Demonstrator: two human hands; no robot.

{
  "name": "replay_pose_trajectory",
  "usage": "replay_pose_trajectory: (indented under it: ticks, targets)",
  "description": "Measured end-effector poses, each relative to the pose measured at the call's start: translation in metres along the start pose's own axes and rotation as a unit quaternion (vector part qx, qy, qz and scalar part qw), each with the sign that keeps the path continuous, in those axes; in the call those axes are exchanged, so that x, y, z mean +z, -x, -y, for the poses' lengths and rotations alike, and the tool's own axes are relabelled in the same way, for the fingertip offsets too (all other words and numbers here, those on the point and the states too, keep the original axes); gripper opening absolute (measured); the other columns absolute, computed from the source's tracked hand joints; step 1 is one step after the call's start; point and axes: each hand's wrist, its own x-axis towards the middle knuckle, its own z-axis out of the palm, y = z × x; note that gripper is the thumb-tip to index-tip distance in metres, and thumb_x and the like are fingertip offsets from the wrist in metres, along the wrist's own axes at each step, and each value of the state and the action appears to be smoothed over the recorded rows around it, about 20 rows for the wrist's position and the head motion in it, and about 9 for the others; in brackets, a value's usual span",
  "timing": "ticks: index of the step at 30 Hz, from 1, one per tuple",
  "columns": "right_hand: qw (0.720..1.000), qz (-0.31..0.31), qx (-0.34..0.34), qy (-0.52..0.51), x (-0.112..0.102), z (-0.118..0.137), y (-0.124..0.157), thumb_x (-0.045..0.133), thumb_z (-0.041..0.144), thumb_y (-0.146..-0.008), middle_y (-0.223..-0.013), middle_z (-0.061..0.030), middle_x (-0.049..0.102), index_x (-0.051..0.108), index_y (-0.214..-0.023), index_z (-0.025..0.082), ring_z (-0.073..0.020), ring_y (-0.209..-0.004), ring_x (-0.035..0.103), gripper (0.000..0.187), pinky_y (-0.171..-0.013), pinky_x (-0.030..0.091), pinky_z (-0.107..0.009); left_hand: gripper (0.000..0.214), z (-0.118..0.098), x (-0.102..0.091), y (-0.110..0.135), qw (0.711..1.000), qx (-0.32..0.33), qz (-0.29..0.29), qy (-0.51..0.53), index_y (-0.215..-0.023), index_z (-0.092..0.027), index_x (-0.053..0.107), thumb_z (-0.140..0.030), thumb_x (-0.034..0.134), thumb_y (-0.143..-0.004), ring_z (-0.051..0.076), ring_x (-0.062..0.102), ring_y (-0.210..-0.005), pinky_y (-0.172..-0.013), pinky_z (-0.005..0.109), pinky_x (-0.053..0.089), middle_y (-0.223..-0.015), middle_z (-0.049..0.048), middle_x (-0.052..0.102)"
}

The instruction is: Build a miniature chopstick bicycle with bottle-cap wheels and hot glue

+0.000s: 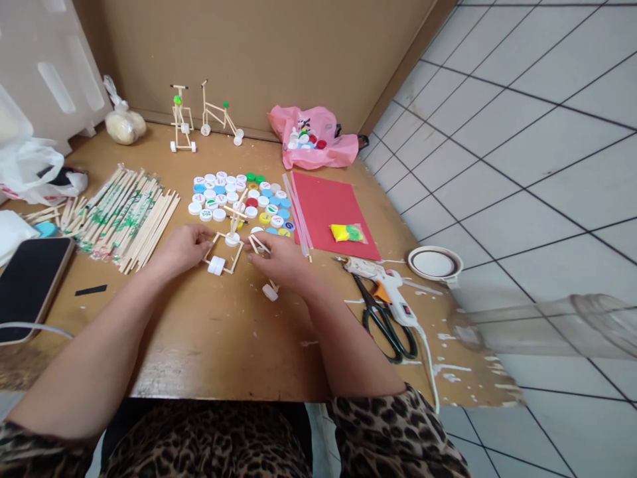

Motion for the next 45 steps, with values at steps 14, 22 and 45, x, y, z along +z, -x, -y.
replay_pose_trajectory:
  ticks: [14, 22, 45]
  targets:
    - [0.956, 0.103, 0.037, 0.271, 0.006, 0.020, -0.008, 0.045, 0.017, -0.087, -0.122, -0.0122, 0.070, 0.052, -0.141, 0.029, -0.0321, -0.113, 0.065, 0.056, -0.087, 0.050, -0.043, 0.035, 0.000, 0.003, -0.001, 0.998, -0.017, 0.013, 0.065, -0.114, -0.014, 0.068, -0.023, 0.058, -0.081, 0.015, 0.058, -0.048, -0.048, 0.025, 0.047, -0.057, -0.0014, 0.061]
    - [0.942, 0.118, 0.029, 0.313, 0.012, 0.022, -0.010, 0.043, 0.016, -0.089, -0.115, -0.0137, 0.072, 0.042, -0.147, 0.030, -0.0315, -0.108, 0.068, 0.060, -0.084, 0.052, -0.043, 0.025, -0.006, 0.003, 0.002, 1.000, 0.001, 0.003, 0.024, -0.098, -0.017, 0.072, -0.027, 0.058, -0.081, 0.017, 0.062, -0.057, -0.052, 0.025, 0.046, -0.063, 0.0014, 0.067]
    - [0.961, 0.105, 0.030, 0.256, 0.014, 0.017, -0.014, 0.042, 0.021, -0.091, -0.126, -0.0104, 0.069, 0.045, -0.147, 0.033, -0.0306, -0.115, 0.065, 0.057, -0.087, 0.051, -0.040, 0.024, 0.005, 0.005, -0.004, 0.999, 0.043, 0.012, 0.009, -0.096, -0.018, 0.072, -0.028, 0.057, -0.079, 0.021, 0.068, -0.068, -0.063, 0.029, 0.050, -0.073, 0.0033, 0.074]
